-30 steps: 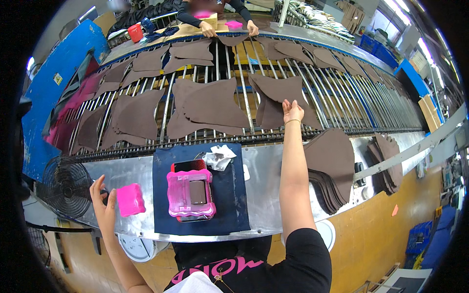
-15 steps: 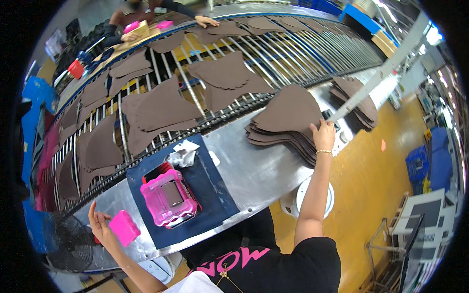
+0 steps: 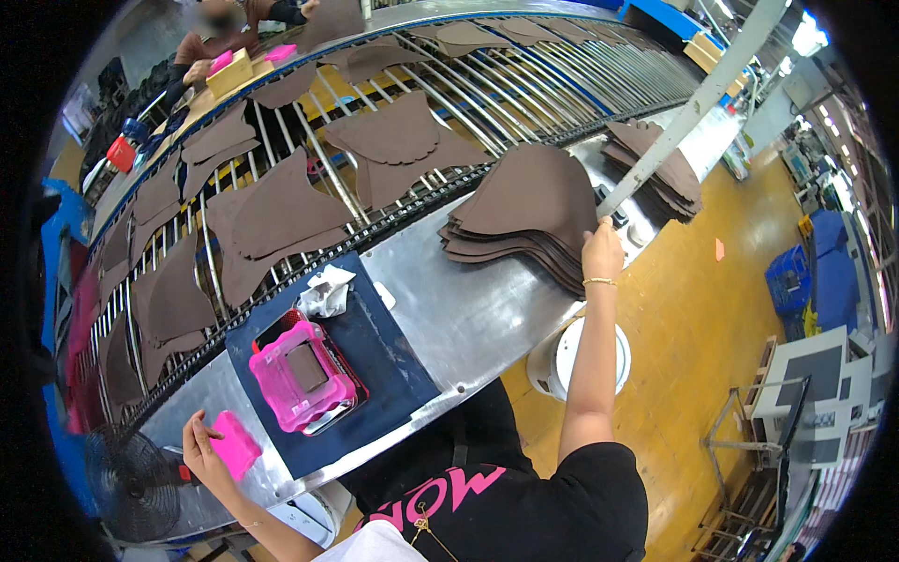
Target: The person repeatedly picks up brown fabric pieces from a conveyor belt and stacks them on a metal table. They handle each piece individually, placing it on top of an accumulating pile.
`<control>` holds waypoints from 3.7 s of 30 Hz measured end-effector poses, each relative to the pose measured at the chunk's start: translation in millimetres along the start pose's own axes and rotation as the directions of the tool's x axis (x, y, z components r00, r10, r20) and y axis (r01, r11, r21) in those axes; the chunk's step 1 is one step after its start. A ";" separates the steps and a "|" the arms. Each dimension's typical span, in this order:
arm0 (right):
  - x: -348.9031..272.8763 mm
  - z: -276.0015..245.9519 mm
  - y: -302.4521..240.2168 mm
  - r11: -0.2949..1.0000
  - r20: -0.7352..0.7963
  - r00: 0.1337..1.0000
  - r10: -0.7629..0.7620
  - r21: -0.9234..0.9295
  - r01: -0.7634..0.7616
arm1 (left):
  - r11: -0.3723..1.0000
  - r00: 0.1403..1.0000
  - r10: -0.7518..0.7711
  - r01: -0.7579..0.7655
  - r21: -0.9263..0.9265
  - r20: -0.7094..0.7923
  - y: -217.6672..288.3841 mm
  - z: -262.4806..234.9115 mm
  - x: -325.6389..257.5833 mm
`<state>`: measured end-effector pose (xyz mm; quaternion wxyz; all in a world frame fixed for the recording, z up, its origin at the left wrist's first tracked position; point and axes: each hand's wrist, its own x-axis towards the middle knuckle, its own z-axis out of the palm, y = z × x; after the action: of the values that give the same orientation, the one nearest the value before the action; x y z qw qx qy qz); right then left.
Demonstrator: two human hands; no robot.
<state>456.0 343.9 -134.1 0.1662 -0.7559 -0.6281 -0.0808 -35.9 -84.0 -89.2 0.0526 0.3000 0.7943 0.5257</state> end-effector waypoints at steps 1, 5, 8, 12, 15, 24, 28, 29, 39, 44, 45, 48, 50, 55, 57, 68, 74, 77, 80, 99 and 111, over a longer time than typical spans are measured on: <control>-1.5 -9.3 -9.7 0.998 0.064 0.998 0.001 0.064 -0.005 | 1.000 1.000 -0.009 0.009 0.009 -0.007 2.2 -3.4 -3.3; -10.8 -67.0 -38.2 0.965 0.073 0.986 -0.149 0.230 0.129 | 0.999 1.000 0.028 -0.028 0.032 0.004 7.5 -1.8 0.9; -29.3 -106.7 -72.6 0.862 -0.096 0.975 -0.198 0.456 0.220 | 0.996 0.996 0.083 -0.083 0.010 0.031 42.3 15.4 5.9; -58.4 -141.4 -122.1 0.286 -0.123 0.952 -0.281 0.936 0.205 | 0.966 0.964 0.258 -0.256 -0.036 0.069 78.7 42.5 19.0; -94.5 -149.9 -174.7 -0.038 -0.072 0.914 -0.400 0.997 0.062 | 0.939 0.950 0.303 -0.282 -0.198 0.080 88.7 53.0 30.0; -176.0 -111.4 -256.9 -0.165 -0.275 0.597 -0.753 0.958 0.233 | 0.964 0.994 0.044 -0.069 -0.258 -0.102 90.9 -23.1 24.5; -196.6 -102.7 -271.3 -0.136 -0.205 0.479 -0.853 0.975 0.177 | 0.978 0.978 0.104 -0.133 -0.159 -0.179 83.5 -65.3 23.3; -198.9 -102.0 -275.0 -0.162 -0.257 0.453 -0.854 0.957 0.239 | 0.981 0.972 0.107 -0.138 -0.139 -0.208 82.9 -68.6 22.4; -196.2 -92.4 -267.7 -0.241 -0.478 0.313 -0.821 0.786 0.569 | 0.987 0.995 0.012 -0.027 -0.158 -0.098 57.4 -62.4 15.2; -173.0 -72.5 -221.6 -0.102 -0.416 0.365 -0.833 0.764 0.637 | 0.997 0.994 0.027 -0.019 -0.073 0.104 47.0 -18.8 14.9; -169.4 -62.0 -209.4 -0.067 -0.397 0.383 -0.834 0.762 0.644 | 0.999 0.989 0.036 -0.035 -0.014 0.147 51.2 -8.7 16.0; -162.8 -51.2 -180.2 0.057 -0.271 0.445 -0.854 0.800 0.598 | 0.995 0.968 0.062 -0.079 0.061 0.244 64.9 20.9 20.0; -160.4 -36.2 -154.1 0.157 -0.160 0.543 -0.824 0.857 0.491 | 0.974 0.940 0.179 -0.212 0.085 0.291 70.3 38.5 23.4; -137.8 -41.1 -99.7 0.334 0.036 0.729 -0.684 0.904 0.269 | 0.878 0.825 0.387 -0.466 0.109 0.411 100.0 81.5 27.3; -120.5 -50.1 -74.6 0.405 0.104 0.765 -0.635 0.889 0.215 | 0.802 0.759 0.479 -0.583 0.131 0.442 107.7 99.2 28.0; -47.1 -50.6 -74.8 -0.004 -0.185 0.874 -0.449 0.979 0.205 | 0.432 0.438 0.887 -0.899 0.069 0.149 210.7 185.8 111.3; -20.5 -106.3 -146.9 0.492 -0.393 0.864 -0.314 0.711 0.502 | 0.070 0.162 0.972 -0.888 0.454 0.168 286.7 202.8 152.2; -29.8 -112.7 -184.0 0.437 -0.183 0.790 -0.585 0.750 0.497 | -0.151 -0.030 0.976 -0.803 0.576 0.214 301.3 212.0 160.7; -37.8 -81.0 -222.1 0.338 -0.289 0.677 -0.677 0.695 0.635 | -0.217 -0.098 0.967 -0.797 0.564 0.234 292.9 229.4 165.9; 38.0 125.5 -318.3 -0.432 0.625 0.714 -0.315 0.576 -0.694 | 0.544 0.574 0.807 -0.634 0.550 -0.137 136.5 32.3 77.3; 8.5 44.5 -269.7 -0.132 0.483 0.625 -0.613 0.718 -0.683 | 0.846 0.841 0.461 -0.319 0.428 -0.284 57.1 2.6 28.0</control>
<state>190.5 409.4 -132.4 0.3826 -0.3086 -0.4186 0.7637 -33.7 -51.7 -34.3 -0.2671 0.3558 0.7931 0.4160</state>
